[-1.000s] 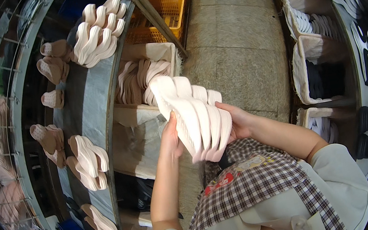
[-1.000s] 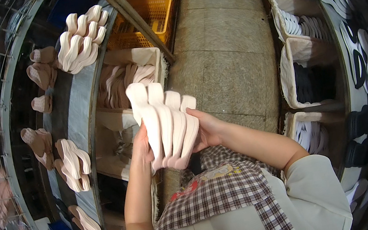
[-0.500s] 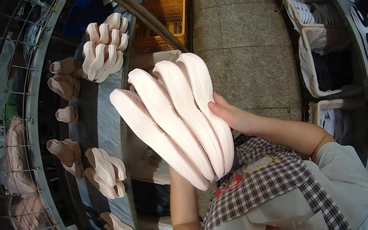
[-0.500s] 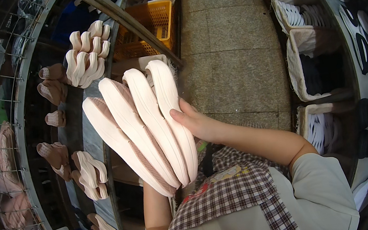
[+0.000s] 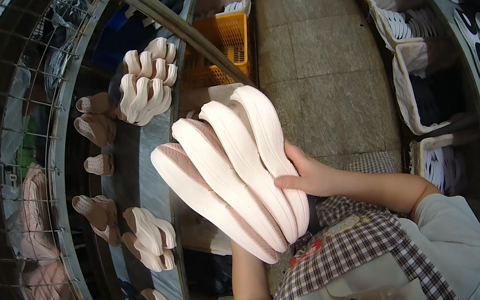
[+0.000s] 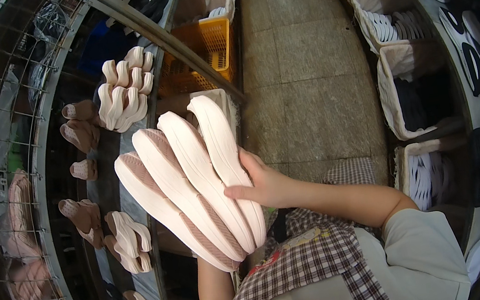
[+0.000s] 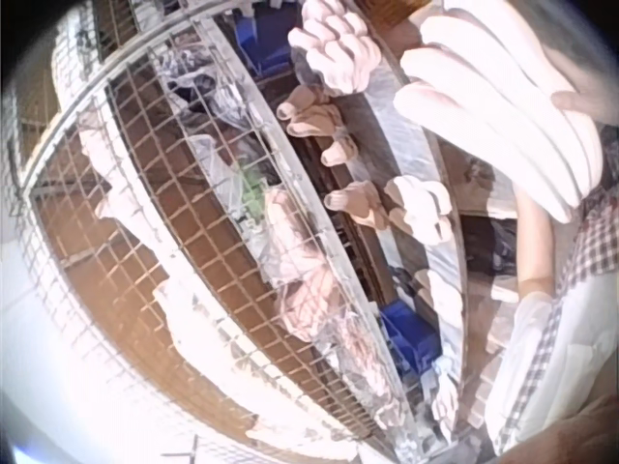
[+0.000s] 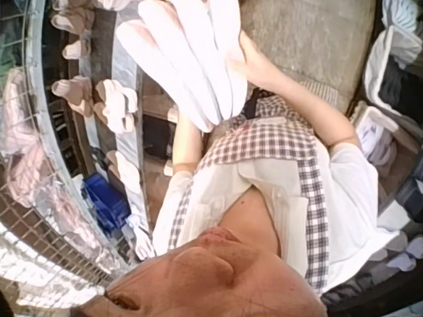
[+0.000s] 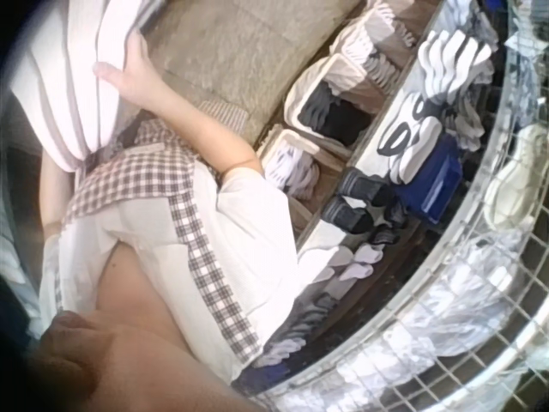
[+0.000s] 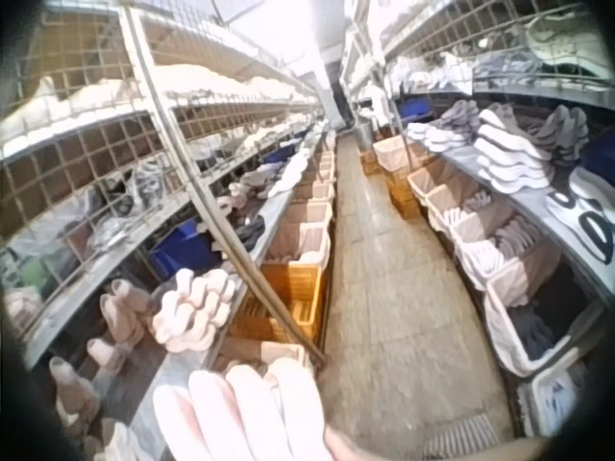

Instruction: The person picks up pink slippers from a shelf, wipes them with a cloth, and uses a brush to clean the soles. They then stack the cleaned slippers and place them into a container.

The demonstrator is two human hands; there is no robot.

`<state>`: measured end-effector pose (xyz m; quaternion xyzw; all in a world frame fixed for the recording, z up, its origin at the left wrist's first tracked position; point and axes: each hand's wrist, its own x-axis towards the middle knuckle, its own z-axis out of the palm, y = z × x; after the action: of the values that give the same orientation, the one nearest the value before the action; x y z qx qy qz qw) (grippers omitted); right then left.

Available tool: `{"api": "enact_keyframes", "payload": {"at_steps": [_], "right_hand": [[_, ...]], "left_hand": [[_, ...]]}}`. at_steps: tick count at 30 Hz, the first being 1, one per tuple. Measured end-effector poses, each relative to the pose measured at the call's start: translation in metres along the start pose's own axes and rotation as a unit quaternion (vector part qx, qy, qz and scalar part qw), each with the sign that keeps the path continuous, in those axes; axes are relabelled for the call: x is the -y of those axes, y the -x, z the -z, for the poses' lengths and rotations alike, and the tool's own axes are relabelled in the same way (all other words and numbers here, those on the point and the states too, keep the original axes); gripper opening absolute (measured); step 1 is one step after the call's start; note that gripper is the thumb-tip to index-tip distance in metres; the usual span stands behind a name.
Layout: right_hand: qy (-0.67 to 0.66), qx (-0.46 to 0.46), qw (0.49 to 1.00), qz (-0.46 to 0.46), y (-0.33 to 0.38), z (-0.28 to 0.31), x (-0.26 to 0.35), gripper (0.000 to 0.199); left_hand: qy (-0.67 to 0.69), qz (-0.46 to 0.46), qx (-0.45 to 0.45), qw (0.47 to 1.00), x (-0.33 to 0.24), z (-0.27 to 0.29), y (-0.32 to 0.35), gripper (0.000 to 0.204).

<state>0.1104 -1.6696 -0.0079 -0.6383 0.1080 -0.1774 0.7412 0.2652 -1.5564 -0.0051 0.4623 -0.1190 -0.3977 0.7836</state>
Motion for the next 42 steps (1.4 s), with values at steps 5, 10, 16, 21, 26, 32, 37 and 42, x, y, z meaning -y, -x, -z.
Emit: {"api": "enact_keyframes", "payload": {"at_steps": [5,10,16,21,26,32,37,42], "right_hand": [[0.082,0.011,0.996,-0.024,0.005,0.004,-0.004,0.103],[0.074,0.023,0.997,-0.024,0.006,0.004,-0.005,0.102],[0.080,0.022,0.997,0.000,0.006,0.005,-0.007,0.099],[0.051,0.034,0.998,-0.019,0.007,0.008,-0.006,0.098],[-0.009,0.040,0.998,-0.041,0.007,0.008,-0.007,0.099],[-0.048,0.039,0.997,-0.041,0.008,0.008,-0.007,0.099],[-0.085,0.033,0.995,-0.039,0.008,0.006,-0.007,0.097],[-0.077,0.019,0.995,-0.053,0.007,0.006,-0.005,0.099]], "left_hand": [[-0.001,-0.005,0.001,1.000,-0.003,0.002,0.005,0.034],[-0.001,-0.013,0.001,1.000,-0.006,0.004,0.007,0.033],[0.000,-0.019,-0.004,1.000,-0.008,0.005,0.008,0.033],[0.004,-0.019,-0.004,1.000,-0.007,0.005,0.009,0.032],[0.004,-0.020,-0.004,1.000,-0.007,0.006,0.011,0.032],[0.006,-0.027,-0.006,1.000,-0.009,0.009,0.017,0.031],[0.007,-0.028,-0.009,1.000,-0.009,0.010,0.021,0.031],[0.006,-0.027,-0.008,1.000,-0.007,0.013,0.023,0.030]]}}
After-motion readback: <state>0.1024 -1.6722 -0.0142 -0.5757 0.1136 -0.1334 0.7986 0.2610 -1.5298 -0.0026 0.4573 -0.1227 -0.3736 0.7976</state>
